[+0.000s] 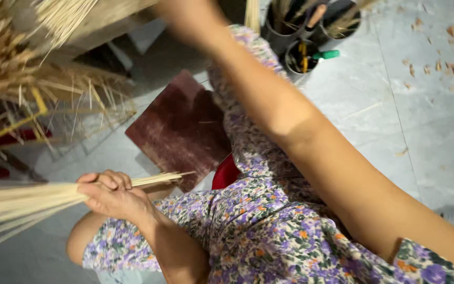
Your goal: The person gathers thin bamboo sticks, aligns them into bundles, and ties them with a thin strip. They use scissors to trim the ends of the sticks and place the finished bundles into nearby containers.
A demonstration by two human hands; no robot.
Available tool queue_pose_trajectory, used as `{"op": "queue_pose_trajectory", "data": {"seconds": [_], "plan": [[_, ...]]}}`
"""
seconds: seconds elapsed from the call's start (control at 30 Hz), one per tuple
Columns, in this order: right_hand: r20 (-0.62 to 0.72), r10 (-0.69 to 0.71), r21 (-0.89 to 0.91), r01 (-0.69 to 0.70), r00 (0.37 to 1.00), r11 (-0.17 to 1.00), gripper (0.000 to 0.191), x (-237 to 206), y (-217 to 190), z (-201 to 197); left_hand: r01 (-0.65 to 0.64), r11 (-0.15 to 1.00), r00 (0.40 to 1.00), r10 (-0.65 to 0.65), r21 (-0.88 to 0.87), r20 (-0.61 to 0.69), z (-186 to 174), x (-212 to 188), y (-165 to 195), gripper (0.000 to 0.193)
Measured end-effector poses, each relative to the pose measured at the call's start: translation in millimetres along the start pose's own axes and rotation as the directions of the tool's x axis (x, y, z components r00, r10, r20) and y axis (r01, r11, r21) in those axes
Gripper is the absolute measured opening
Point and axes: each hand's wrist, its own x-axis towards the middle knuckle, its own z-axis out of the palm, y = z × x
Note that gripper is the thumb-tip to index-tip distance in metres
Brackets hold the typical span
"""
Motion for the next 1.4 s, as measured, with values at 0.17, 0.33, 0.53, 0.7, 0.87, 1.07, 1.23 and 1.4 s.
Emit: {"op": "queue_pose_trajectory", "data": {"seconds": [0.17, 0.33, 0.53, 0.7, 0.87, 1.07, 1.23, 1.4], "plan": [[0.397, -0.585, 0.090, 0.605, 0.707, 0.791, 0.072, -69, -4, 96, -0.031, 0.999, 0.997, 0.029, 0.023, 0.077, 49, -7, -13, 0.035], [0.574, -0.680, 0.452, 0.517, 0.455, 0.727, 0.074, -114, -8, 123, 0.057, 0.988, 0.998, -0.061, 0.142, 0.026, 53, -4, -75, 0.035], [0.548, -0.688, 0.507, 0.465, 0.476, 0.726, 0.067, -112, -3, 132, 0.210, 0.975, 0.962, -0.220, 0.077, 0.160, 5, -17, -131, 0.050], [0.618, -0.619, 0.634, 0.158, 0.484, 0.757, 0.040, -117, -8, 134, 0.378, 0.901, 0.926, -0.371, -0.211, 0.076, -12, -12, -142, 0.052], [0.544, -0.656, 0.617, 0.281, 0.523, 0.735, 0.036, -105, -15, 125, -0.033, 0.886, 0.978, -0.067, 0.463, 0.197, 4, 3, -139, 0.043], [0.674, -0.548, 0.576, 0.112, 0.496, 0.810, 0.029, -109, -21, 126, -0.084, 0.887, 0.969, -0.034, 0.453, 0.246, 18, 8, -131, 0.032], [0.724, -0.505, 0.563, 0.021, 0.470, 0.826, 0.028, -117, -44, 123, -0.055, 0.882, 0.958, -0.085, 0.469, 0.273, 21, 14, -128, 0.024], [0.743, -0.482, 0.570, -0.062, 0.465, 0.819, 0.023, -121, -60, 116, -0.161, 0.863, 0.946, -0.003, 0.479, 0.324, 31, 17, -121, 0.023]]}}
